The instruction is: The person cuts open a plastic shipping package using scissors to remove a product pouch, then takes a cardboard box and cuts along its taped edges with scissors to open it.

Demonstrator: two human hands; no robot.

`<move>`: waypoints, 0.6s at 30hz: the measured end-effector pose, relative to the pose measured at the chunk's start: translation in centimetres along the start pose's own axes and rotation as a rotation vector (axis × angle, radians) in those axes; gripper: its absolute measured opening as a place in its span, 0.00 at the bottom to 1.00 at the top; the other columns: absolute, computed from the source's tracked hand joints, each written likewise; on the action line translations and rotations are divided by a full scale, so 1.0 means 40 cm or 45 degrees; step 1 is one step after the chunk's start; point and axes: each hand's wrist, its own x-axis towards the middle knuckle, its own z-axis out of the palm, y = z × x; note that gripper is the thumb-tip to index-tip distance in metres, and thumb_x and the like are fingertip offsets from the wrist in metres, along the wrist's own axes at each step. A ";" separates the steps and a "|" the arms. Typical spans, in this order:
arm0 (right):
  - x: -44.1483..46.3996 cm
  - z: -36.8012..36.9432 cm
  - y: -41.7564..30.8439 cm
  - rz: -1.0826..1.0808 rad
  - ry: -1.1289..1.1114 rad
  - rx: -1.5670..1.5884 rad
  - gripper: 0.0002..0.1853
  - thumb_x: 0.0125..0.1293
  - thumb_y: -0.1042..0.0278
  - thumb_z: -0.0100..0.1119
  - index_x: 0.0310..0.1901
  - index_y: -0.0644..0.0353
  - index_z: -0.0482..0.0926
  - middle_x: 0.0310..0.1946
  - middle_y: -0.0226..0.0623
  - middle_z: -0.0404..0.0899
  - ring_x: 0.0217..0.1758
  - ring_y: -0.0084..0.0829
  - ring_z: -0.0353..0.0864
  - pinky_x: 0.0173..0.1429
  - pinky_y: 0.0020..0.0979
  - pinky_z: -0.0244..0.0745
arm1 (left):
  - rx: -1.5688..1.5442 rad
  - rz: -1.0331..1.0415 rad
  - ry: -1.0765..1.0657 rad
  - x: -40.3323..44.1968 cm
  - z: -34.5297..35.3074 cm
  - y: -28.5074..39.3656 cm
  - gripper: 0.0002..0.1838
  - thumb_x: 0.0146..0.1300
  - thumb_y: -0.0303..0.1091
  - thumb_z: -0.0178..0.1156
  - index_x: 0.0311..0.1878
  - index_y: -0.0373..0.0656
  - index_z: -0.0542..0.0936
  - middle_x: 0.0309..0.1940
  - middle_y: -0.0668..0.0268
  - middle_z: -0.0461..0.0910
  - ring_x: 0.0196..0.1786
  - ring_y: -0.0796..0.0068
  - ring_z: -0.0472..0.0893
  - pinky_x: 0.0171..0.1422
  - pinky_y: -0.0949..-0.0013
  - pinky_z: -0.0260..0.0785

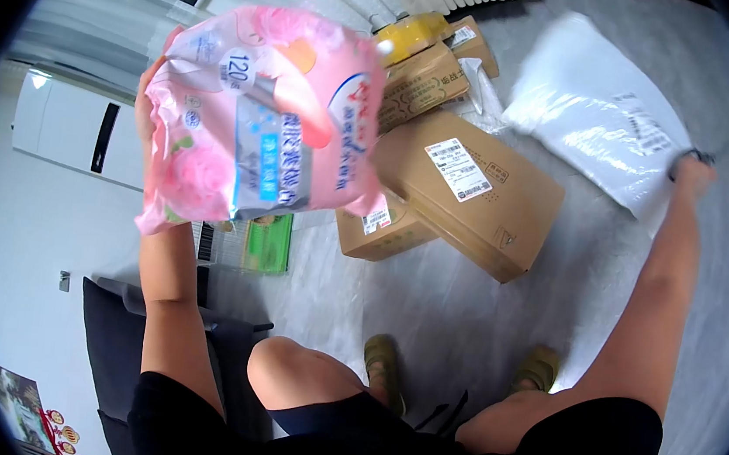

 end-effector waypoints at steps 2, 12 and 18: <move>-0.035 -0.076 0.019 0.295 0.173 0.137 0.36 0.57 0.54 0.64 0.59 0.71 0.64 0.55 0.55 0.76 0.58 0.53 0.78 0.64 0.43 0.73 | 0.123 0.084 0.011 -0.035 -0.003 0.012 0.24 0.71 0.36 0.49 0.67 0.36 0.70 0.59 0.57 0.76 0.58 0.66 0.77 0.64 0.65 0.67; 0.010 0.042 0.045 0.033 0.024 -0.527 0.41 0.60 0.41 0.59 0.63 0.69 0.64 0.60 0.52 0.73 0.65 0.48 0.74 0.68 0.45 0.68 | 0.178 0.095 0.333 -0.268 -0.237 0.109 0.24 0.72 0.38 0.46 0.67 0.35 0.70 0.55 0.58 0.78 0.54 0.63 0.79 0.60 0.61 0.70; 0.054 0.104 -0.025 -0.230 -0.013 -0.951 0.32 0.64 0.45 0.59 0.62 0.61 0.69 0.53 0.42 0.79 0.58 0.41 0.78 0.60 0.42 0.73 | 0.135 -0.023 0.407 -0.372 -0.355 0.007 0.25 0.70 0.38 0.48 0.69 0.40 0.69 0.59 0.57 0.75 0.60 0.62 0.76 0.66 0.59 0.67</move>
